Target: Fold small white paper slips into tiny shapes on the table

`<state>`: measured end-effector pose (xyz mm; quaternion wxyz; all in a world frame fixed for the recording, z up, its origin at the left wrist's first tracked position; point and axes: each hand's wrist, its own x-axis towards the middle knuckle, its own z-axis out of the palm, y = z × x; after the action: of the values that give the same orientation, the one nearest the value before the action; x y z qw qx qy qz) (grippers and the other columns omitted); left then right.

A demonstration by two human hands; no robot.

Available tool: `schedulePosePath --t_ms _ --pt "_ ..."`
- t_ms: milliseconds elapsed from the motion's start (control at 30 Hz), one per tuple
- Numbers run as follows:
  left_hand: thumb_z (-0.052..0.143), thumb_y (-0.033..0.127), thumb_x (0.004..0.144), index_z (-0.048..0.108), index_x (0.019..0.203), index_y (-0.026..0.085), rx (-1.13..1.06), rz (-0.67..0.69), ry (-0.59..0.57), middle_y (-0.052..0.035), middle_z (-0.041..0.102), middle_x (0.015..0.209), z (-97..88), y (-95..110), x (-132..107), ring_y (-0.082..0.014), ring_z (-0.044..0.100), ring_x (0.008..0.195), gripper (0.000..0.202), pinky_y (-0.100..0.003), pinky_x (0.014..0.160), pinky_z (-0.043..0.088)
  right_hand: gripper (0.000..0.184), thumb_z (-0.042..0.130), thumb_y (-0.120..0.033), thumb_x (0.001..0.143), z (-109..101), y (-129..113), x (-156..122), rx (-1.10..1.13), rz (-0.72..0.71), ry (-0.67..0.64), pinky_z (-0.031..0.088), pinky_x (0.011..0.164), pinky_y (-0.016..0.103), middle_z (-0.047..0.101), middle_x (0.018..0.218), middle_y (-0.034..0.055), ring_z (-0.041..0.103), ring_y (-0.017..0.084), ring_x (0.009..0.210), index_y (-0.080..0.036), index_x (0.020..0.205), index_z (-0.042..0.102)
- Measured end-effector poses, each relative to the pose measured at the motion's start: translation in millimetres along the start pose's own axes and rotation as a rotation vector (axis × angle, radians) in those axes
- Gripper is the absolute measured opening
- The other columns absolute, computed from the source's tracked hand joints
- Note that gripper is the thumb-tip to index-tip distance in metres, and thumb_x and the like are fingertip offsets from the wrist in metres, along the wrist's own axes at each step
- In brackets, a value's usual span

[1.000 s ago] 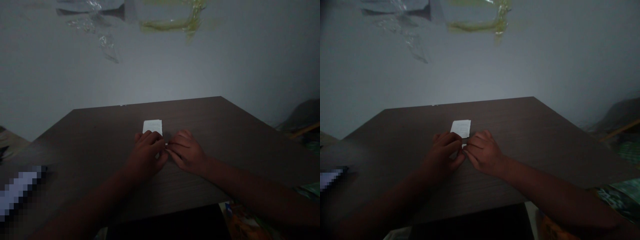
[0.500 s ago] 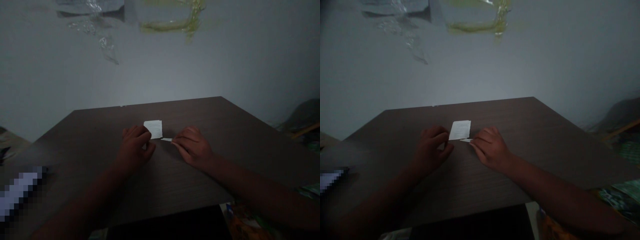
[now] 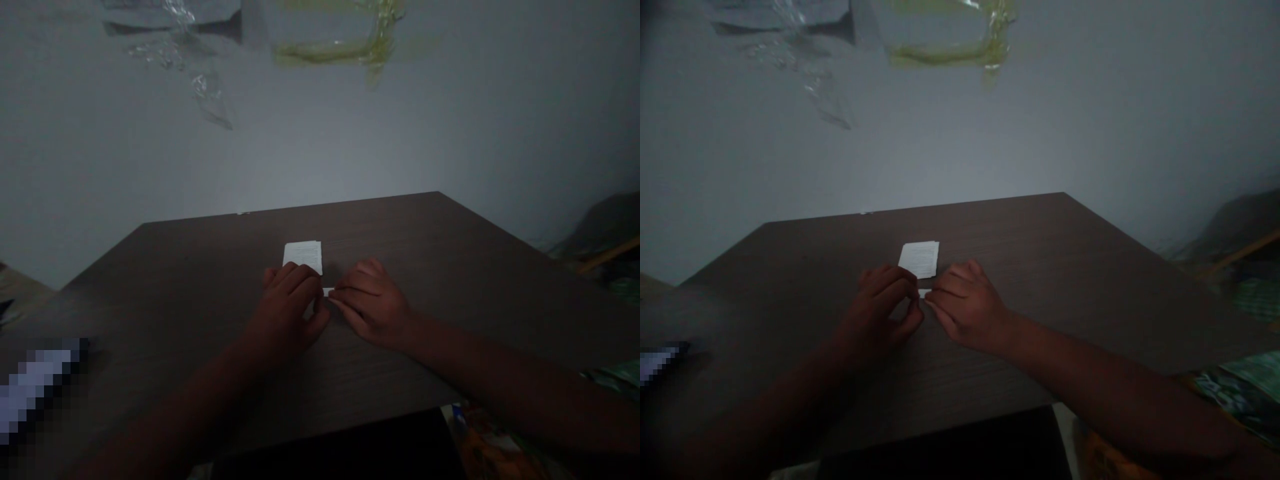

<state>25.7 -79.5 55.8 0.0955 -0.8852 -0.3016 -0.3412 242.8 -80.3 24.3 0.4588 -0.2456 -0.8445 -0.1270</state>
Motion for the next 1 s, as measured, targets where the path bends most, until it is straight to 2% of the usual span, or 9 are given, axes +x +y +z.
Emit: schedulePosePath --t_ms 133,300,433,533,633,700,800,900,1000 --pt "0.06 0.011 0.092 0.053 0.082 0.023 0.004 -0.014 -0.063 -0.001 0.068 0.088 -0.3 4.5 1.1 -0.0208 0.059 0.083 0.017 -0.038 0.079 0.038 0.018 0.06 -0.016 0.108 2.5 -1.6 0.3 0.01 -0.015 -0.006 0.046 0.078 0.042 0.076 0.09 0.0033 0.063 0.021 0.083 -0.021 0.098 0.074" --pt "0.059 0.01 0.09 0.051 0.079 0.023 0.031 0.009 -0.044 -0.0009 0.065 0.084 -0.7 5.7 1.9 -0.022 0.056 0.083 0.019 -0.039 0.078 0.037 0.02 0.057 -0.016 0.109 1.1 -1.2 1.2 0.032 -0.036 0.016 0.049 0.077 0.042 0.075 0.089 0.0039 0.065 0.021 0.083 -0.021 0.099 0.074" --pt "0.059 0.009 0.089 0.049 0.077 0.023 0.072 -0.039 -0.027 -0.0015 0.065 0.084 -6.1 -7.2 1.9 -0.0226 0.057 0.083 0.021 -0.039 0.077 0.037 0.015 0.062 -0.015 0.107 -2.0 1.7 1.3 0.052 -0.002 0.054 0.052 0.078 0.043 0.078 0.093 0.0054 0.067 0.021 0.084 -0.021 0.103 0.075" --pt "0.061 0.01 0.087 0.048 0.076 0.024 0.116 -0.088 0.002 -0.0027 0.065 0.085 -10.9 -20.5 1.9 -0.0241 0.059 0.085 0.022 -0.04 0.078 0.038 0.013 0.066 -0.015 0.105 -4.8 6.8 1.0 0.102 0.076 0.091 0.055 0.079 0.042 0.078 0.092 0.0053 0.069 0.021 0.084 -0.022 0.099 0.076" --pt "0.061 0.013 0.09 0.052 0.082 0.024 0.043 -0.131 0.02 -0.0032 0.067 0.091 -11.9 -26.0 0.8 -0.0242 0.063 0.089 0.016 -0.041 0.082 0.043 0.012 0.07 -0.017 0.104 -5.8 13.0 0.8 0.205 0.195 0.096 0.057 0.078 0.039 0.077 0.089 0.0046 0.071 0.021 0.084 -0.022 0.096 0.076" --pt "0.059 0.015 0.094 0.058 0.093 0.023 -0.036 -0.131 0.003 -0.0043 0.07 0.099 -9.4 -24.3 -0.8 -0.0245 0.067 0.097 0.009 -0.041 0.087 0.046 0.011 0.071 -0.019 0.104 -4.6 16.3 0.5 0.283 0.262 0.072 0.057 0.075 0.037 0.077 0.089 0.0039 0.071 0.02 0.083 -0.023 0.094 0.076" --pt "0.06 0.02 0.1 0.063 0.11 0.023 -0.113 -0.116 -0.044 -0.0062 0.073 0.11 -2.1 -19.4 -3.0 -0.0255 0.069 0.107 0.011 -0.041 0.091 0.049 0.011 0.072 -0.02 0.104 -1.1 18.9 -0.6 0.347 0.283 0.035 0.057 0.077 0.036 0.077 0.089 0.0033 0.071 0.019 0.084 -0.022 0.093 0.075" --pt "0.06 0.021 0.103 0.065 0.107 0.022 -0.159 -0.094 -0.099 -0.0047 0.074 0.103 4.1 -17.4 -3.4 -0.0245 0.07 0.1 0.007 -0.04 0.087 0.051 0.011 0.071 -0.02 0.104 2.0 19.0 -2.2 0.345 0.24 0.011 0.056 0.08 0.037 0.077 0.09 0.0034 0.07 0.019 0.086 -0.022 0.094 0.074" --pt "0.058 0.016 0.104 0.066 0.099 0.021 -0.183 -0.077 -0.138 -0.0029 0.074 0.096 6.3 -17.1 -2.6 -0.0221 0.069 0.092 0.011 -0.038 0.083 0.05 0.01 0.068 -0.019 0.104 3.7 18.0 -4.1 0.307 0.214 -0.027 0.056 0.084 0.039 0.077 0.093 0.004 0.07 0.02 0.089 -0.022 0.096 0.073"
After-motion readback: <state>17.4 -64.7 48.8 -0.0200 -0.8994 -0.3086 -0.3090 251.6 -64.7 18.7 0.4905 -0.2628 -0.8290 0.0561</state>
